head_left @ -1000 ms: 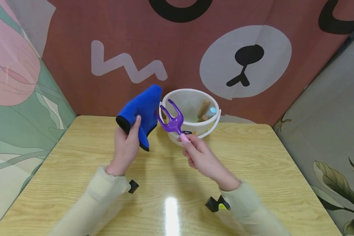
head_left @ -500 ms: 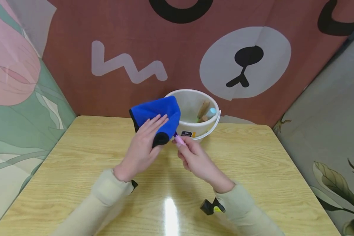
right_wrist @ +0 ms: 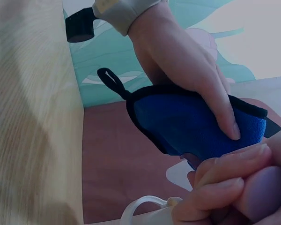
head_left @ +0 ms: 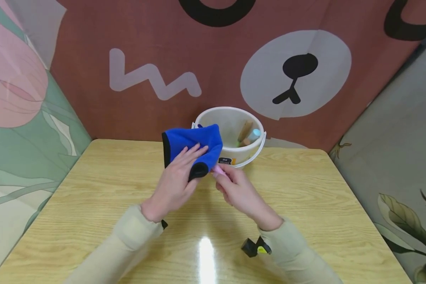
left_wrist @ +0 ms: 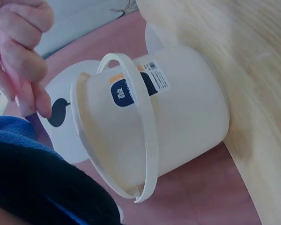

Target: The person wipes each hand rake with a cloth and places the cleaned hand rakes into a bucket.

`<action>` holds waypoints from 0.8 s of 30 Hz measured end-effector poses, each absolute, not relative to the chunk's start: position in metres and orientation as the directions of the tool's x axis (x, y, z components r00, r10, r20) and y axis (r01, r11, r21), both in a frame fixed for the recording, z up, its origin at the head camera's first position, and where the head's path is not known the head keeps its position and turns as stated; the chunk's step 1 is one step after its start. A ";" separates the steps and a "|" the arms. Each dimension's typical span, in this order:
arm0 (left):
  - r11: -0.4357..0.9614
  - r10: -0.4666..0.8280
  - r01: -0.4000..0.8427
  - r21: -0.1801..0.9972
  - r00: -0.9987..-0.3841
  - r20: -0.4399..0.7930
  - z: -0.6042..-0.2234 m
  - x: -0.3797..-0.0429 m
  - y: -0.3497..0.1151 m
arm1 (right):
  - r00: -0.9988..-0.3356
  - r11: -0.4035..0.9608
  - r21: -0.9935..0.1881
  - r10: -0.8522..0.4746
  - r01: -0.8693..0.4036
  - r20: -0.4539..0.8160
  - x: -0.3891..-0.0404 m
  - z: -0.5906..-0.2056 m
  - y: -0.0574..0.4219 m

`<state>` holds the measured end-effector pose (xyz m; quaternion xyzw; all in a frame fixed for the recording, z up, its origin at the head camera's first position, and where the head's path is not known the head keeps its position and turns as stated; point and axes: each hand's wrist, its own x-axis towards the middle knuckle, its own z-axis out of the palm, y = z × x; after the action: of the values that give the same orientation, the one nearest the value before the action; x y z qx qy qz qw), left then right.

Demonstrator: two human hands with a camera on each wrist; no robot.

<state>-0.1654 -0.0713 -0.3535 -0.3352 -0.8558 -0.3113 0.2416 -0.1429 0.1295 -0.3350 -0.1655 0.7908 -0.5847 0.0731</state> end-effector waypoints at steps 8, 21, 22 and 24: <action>0.566 0.442 0.746 0.351 -0.634 0.635 -0.354 -0.160 -0.070 | -0.937 0.265 -0.952 -0.344 -0.156 0.058 -0.145 -0.334 0.130; 0.465 0.462 0.760 0.454 -0.646 0.607 -0.360 -0.148 -0.068 | -0.939 0.235 -0.957 -0.335 -0.168 0.082 -0.151 -0.338 0.130; 0.456 0.467 0.765 0.455 -0.641 0.609 -0.361 -0.147 -0.067 | -0.939 0.232 -0.958 -0.333 -0.168 0.084 -0.152 -0.338 0.131; 0.455 0.471 0.769 0.448 -0.635 0.612 -0.361 -0.146 -0.066 | -0.940 0.229 -0.960 -0.333 -0.163 0.080 -0.154 -0.339 0.131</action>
<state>-0.1464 -0.0662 -0.3612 -0.3744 -0.8279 -0.3636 0.2053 -0.1536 0.1314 -0.3391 -0.1588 0.7808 -0.6000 0.0709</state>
